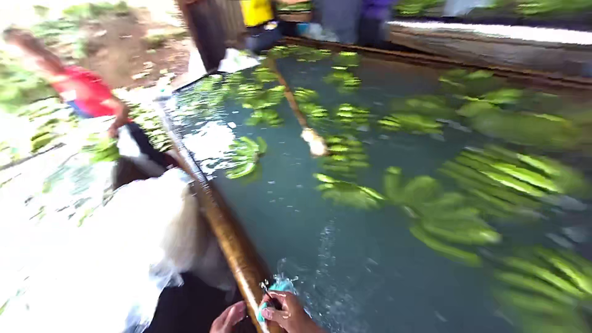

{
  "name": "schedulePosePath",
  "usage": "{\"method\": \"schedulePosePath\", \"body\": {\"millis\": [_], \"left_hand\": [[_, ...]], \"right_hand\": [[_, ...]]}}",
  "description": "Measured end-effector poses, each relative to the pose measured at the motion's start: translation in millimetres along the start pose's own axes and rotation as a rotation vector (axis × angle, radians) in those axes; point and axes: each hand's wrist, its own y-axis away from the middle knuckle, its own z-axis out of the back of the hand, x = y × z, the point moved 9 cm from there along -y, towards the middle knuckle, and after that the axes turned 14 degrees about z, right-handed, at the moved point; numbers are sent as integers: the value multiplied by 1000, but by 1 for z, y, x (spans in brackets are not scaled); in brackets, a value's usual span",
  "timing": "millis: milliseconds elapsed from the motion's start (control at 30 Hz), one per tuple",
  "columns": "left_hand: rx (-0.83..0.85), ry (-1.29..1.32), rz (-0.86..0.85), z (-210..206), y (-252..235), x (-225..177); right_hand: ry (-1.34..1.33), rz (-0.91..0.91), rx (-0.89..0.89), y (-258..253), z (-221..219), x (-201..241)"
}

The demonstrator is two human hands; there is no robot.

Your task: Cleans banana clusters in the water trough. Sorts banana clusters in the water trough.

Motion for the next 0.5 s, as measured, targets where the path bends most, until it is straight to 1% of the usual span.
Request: {"method": "schedulePosePath", "body": {"millis": [33,67,100,133,167,200,233,267,300,333,367,400,433,467,500], "left_hand": [[9,112,47,-3,5,3],[8,210,56,-1,15,1],[26,294,2,6,27,-3],[56,385,-102,18,41,-8],[62,459,-213,34,58,-14],[23,528,-303,55,77,-19],[-46,577,-374,79,98,-20],[-149,604,-428,106,121,-17],[-256,585,-470,132,146,-10],[-379,489,-501,157,173,2],[-515,321,-503,178,199,18],[-650,127,-453,196,221,37],[-756,-60,-360,210,241,60],[-826,-179,-277,219,260,87],[-853,-203,-213,226,278,119]], "right_hand": [[-77,47,123,-18,-35,22],[-148,78,245,-32,-71,40],[-199,98,363,-42,-106,58],[-220,105,464,-50,-138,73],[-192,125,526,-58,-166,86],[-112,179,533,-67,-190,94],[1,266,516,-76,-211,96],[112,336,508,-84,-233,92],[173,335,533,-88,-258,83],[178,257,595,-84,-287,69],[150,132,675,-72,-317,54],[110,1,742,-55,-350,39],[89,-110,784,-33,-381,24],[96,-192,811,-9,-409,8],[108,-254,841,15,-436,-8]]}}
